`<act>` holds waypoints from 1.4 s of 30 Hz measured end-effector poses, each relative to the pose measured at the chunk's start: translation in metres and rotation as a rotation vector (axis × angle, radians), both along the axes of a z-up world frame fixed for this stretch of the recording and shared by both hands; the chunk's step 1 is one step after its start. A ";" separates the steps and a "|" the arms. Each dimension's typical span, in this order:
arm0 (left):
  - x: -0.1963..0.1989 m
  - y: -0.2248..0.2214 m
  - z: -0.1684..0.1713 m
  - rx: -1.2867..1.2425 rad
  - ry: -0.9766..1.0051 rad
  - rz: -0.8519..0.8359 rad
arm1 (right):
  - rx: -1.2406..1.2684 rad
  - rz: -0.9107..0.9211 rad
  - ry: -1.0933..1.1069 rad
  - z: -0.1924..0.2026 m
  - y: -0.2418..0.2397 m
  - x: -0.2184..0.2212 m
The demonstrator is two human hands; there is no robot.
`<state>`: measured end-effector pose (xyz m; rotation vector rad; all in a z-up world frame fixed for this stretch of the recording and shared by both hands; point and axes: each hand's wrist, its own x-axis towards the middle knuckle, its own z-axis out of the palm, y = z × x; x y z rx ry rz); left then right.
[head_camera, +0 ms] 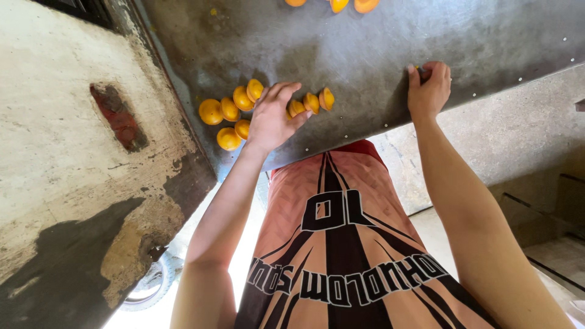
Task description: The person arranges small, round, orange-colored baked items into neat rows on a metal workstation surface by hand.
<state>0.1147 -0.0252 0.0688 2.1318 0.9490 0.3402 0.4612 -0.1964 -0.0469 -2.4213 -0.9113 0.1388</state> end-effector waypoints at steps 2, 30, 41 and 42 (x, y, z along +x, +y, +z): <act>-0.006 -0.004 0.010 0.037 -0.065 -0.007 | -0.058 -0.108 0.053 -0.003 0.012 -0.003; -0.016 0.023 0.022 -0.145 -0.094 0.177 | -0.845 -0.392 0.777 -0.015 -0.254 -0.007; 0.084 0.054 0.002 0.089 -0.075 -0.006 | -0.438 0.067 0.719 0.060 -0.121 0.110; 0.101 0.057 -0.004 0.088 -0.073 0.005 | -0.144 0.082 0.881 0.062 -0.091 0.128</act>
